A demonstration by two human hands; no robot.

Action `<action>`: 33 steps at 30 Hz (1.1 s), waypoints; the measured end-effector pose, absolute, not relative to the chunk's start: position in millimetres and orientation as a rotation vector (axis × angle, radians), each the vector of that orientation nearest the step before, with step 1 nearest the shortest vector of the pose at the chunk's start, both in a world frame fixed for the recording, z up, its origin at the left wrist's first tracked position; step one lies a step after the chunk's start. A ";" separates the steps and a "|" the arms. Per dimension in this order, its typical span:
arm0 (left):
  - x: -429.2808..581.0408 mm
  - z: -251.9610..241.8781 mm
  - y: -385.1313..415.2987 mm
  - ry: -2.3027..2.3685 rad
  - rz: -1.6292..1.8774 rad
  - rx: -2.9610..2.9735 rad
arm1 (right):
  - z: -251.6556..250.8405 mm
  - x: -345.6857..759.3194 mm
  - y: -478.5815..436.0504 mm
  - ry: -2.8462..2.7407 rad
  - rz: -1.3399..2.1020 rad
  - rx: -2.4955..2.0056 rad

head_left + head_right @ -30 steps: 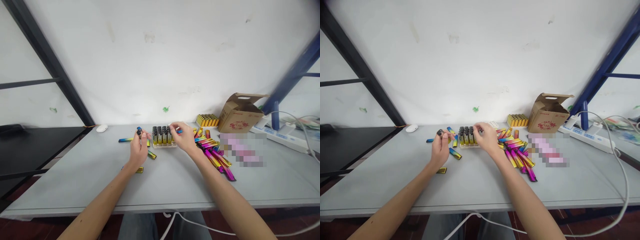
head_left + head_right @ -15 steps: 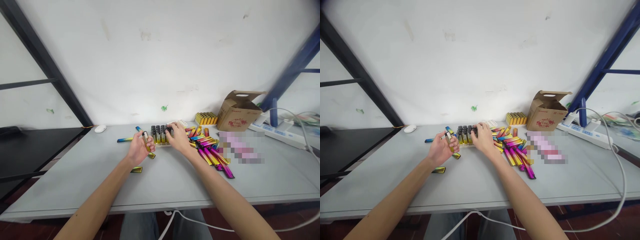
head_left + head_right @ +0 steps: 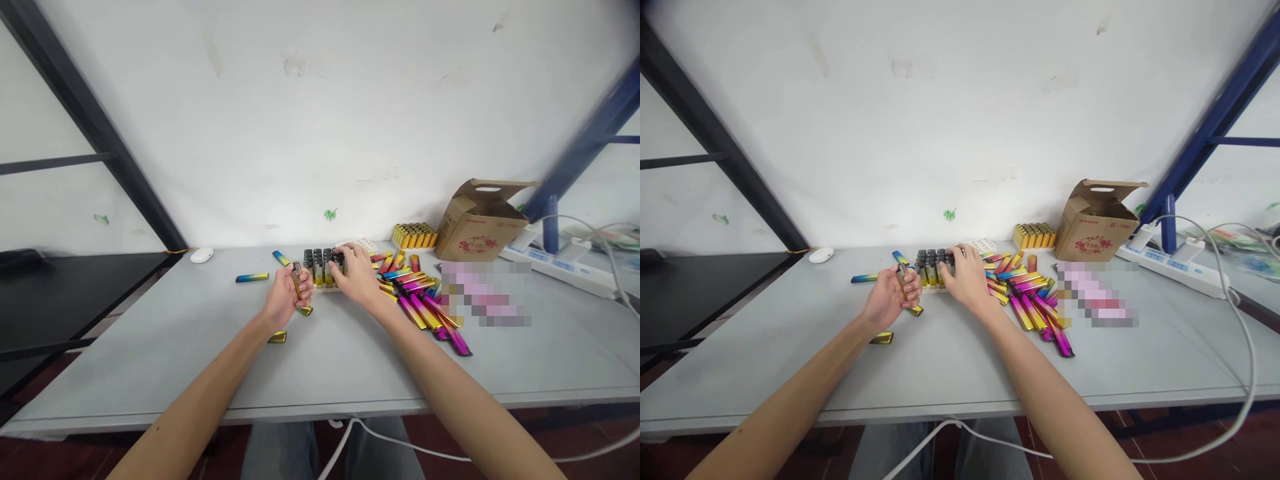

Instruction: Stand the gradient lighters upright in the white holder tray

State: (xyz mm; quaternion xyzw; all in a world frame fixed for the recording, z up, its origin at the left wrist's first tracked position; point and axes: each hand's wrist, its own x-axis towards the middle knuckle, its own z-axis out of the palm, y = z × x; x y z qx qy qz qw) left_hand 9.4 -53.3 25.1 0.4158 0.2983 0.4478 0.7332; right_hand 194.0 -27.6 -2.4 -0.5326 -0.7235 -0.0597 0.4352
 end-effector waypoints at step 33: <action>3.1 19.9 -52.1 0.373 0.889 0.925 | 7.2 194.7 -32.8 -1.735 -0.109 -1.279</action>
